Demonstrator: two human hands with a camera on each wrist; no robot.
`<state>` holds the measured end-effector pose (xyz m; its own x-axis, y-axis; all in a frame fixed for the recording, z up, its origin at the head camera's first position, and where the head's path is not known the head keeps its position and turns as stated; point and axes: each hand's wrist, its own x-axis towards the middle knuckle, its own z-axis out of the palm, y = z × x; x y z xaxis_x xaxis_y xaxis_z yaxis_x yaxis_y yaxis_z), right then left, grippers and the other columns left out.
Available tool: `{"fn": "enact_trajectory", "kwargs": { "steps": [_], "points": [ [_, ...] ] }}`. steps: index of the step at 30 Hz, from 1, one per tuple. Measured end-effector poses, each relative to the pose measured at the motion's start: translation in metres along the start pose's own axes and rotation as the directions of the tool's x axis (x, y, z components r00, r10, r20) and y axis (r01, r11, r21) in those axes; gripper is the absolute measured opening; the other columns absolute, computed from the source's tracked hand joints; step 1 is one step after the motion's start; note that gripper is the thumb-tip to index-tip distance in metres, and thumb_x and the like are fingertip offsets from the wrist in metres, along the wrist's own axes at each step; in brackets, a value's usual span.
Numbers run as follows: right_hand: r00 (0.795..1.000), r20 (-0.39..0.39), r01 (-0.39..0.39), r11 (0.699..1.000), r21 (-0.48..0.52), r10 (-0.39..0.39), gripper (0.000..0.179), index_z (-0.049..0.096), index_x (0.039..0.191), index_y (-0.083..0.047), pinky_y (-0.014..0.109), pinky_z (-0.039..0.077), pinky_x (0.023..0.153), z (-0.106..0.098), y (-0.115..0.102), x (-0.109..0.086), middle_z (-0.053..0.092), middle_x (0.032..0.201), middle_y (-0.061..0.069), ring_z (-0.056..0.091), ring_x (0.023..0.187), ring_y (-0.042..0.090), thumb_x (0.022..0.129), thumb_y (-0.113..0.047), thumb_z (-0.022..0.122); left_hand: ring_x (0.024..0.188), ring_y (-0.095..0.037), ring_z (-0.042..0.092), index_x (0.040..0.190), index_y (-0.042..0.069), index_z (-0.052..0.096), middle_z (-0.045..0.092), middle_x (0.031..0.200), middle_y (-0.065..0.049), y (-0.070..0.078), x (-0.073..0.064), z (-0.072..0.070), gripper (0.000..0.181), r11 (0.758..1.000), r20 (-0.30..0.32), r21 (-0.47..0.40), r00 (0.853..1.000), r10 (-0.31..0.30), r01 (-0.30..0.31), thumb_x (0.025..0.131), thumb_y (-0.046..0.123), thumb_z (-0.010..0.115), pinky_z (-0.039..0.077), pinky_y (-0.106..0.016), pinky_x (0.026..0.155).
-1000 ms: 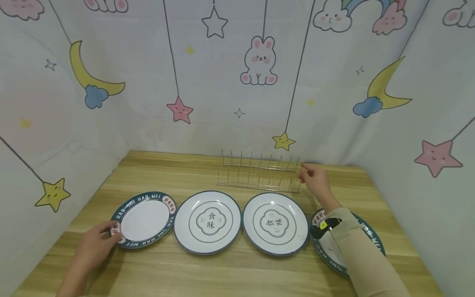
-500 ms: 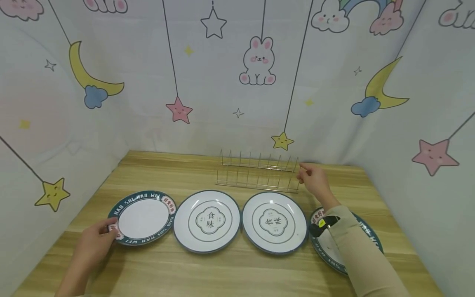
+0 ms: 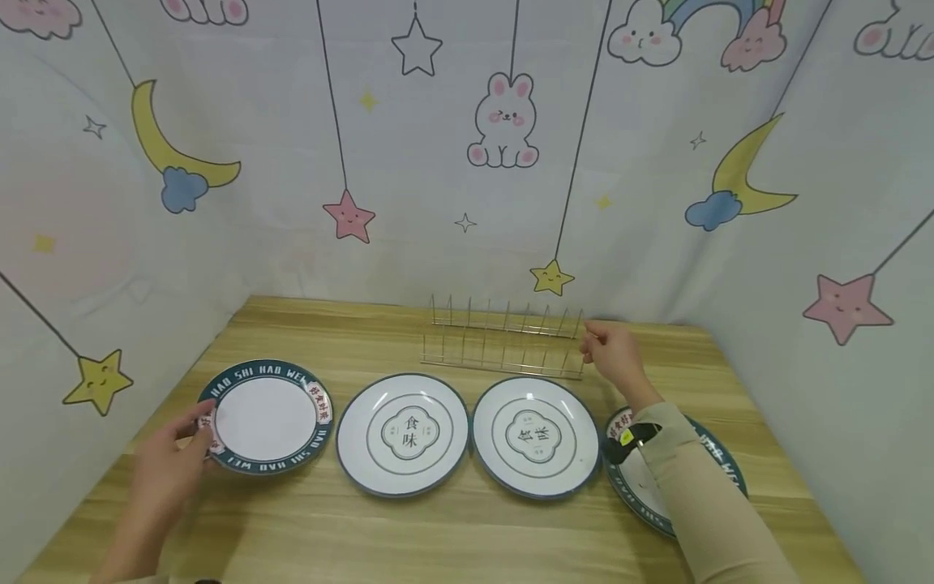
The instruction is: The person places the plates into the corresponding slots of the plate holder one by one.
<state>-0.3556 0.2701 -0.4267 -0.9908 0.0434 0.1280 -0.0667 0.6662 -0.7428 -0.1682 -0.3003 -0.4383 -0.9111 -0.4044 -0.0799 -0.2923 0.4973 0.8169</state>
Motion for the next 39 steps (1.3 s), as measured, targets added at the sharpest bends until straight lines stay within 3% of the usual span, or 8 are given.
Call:
{"fn": "enact_trajectory", "kwargs": {
  "steps": [6,11,16,21,27,32,33,39],
  "points": [
    [1.0,-0.017,-0.01,1.0,-0.004,0.01,0.038,0.051,0.14,0.001,0.023,0.055,0.06,0.001,-0.003,-0.001,0.069,0.099,0.02,0.069,0.078,0.025,0.103,-0.009,0.051,0.068,-0.007,0.064,0.147,0.002,0.043,0.044,0.131,-0.03,0.018,-0.003,-0.003,0.046,0.995,-0.107,-0.081,0.993,0.058,-0.066,0.103,0.016,0.043,0.059,-0.025,0.063],
    [1.0,-0.022,-0.021,1.0,-0.011,0.021,0.038,0.051,0.14,0.0,0.025,0.057,0.063,-0.001,-0.002,-0.002,0.069,0.1,0.022,0.07,0.081,0.028,0.103,-0.009,0.051,0.067,-0.001,0.065,0.142,0.006,0.052,0.053,0.124,-0.019,0.034,0.002,0.001,0.044,0.988,-0.197,-0.146,0.98,0.014,-0.044,0.1,0.018,0.052,0.058,-0.02,0.062],
    [1.0,-0.019,-0.02,1.0,-0.013,0.02,0.038,0.051,0.14,0.0,0.027,0.058,0.065,-0.002,-0.004,-0.003,0.069,0.1,0.021,0.07,0.08,0.027,0.103,-0.01,0.051,0.071,0.003,0.065,0.134,0.011,0.062,0.063,0.124,-0.012,0.047,0.007,0.006,0.038,0.974,-0.296,-0.223,0.955,-0.022,-0.047,0.097,0.019,0.06,0.056,-0.017,0.062],
    [1.0,0.005,-0.024,0.999,-0.033,0.024,0.038,0.052,0.14,0.0,0.026,0.056,0.064,-0.003,-0.006,-0.003,0.07,0.099,0.019,0.069,0.08,0.024,0.104,-0.012,0.051,0.072,0.003,0.066,0.126,0.01,0.069,0.07,0.118,-0.008,0.061,0.011,0.009,0.033,0.95,-0.371,-0.274,0.928,0.038,-0.148,0.094,0.019,0.066,0.055,-0.015,0.059],
    [1.0,0.025,-0.015,0.996,-0.092,0.017,0.042,0.049,0.143,-0.002,0.026,0.053,0.061,-0.007,-0.01,-0.003,0.068,0.108,0.018,0.068,0.083,0.023,0.103,-0.015,0.051,0.068,0.001,0.066,0.121,0.009,0.072,0.072,0.099,0.005,0.08,0.019,0.015,0.03,0.914,-0.415,-0.295,0.899,0.141,-0.279,0.092,0.016,0.068,0.055,-0.015,0.057],
    [1.0,0.001,0.025,0.995,-0.1,-0.025,0.04,0.053,0.14,-0.001,0.027,0.053,0.062,-0.008,-0.011,-0.001,0.069,0.109,0.019,0.068,0.081,0.023,0.102,-0.015,0.053,0.07,0.0,0.067,0.121,0.01,0.072,0.073,0.106,-0.004,0.093,0.025,0.024,0.03,0.895,-0.413,-0.273,0.883,0.222,-0.353,0.093,0.018,0.068,0.055,-0.016,0.059],
    [0.999,0.001,0.033,0.994,-0.105,-0.033,0.039,0.055,0.138,-0.001,0.027,0.054,0.062,-0.008,-0.011,0.0,0.069,0.108,0.018,0.068,0.081,0.023,0.102,-0.015,0.053,0.071,0.0,0.067,0.121,0.011,0.072,0.073,0.108,-0.005,0.096,0.026,0.026,0.03,0.891,-0.407,-0.284,0.886,0.224,-0.356,0.093,0.018,0.068,0.056,-0.016,0.06],
    [0.996,0.02,0.083,0.987,-0.141,-0.081,0.028,0.066,0.124,0.002,0.028,0.05,0.059,-0.01,-0.011,0.0,0.069,0.091,0.014,0.064,0.075,0.021,0.102,-0.01,0.053,0.07,-0.002,0.068,0.121,0.011,0.072,0.073,0.107,-0.008,0.11,0.032,0.038,0.029,0.857,-0.397,-0.315,0.877,0.27,-0.406,0.093,0.017,0.069,0.056,-0.017,0.06]
  ]
}}
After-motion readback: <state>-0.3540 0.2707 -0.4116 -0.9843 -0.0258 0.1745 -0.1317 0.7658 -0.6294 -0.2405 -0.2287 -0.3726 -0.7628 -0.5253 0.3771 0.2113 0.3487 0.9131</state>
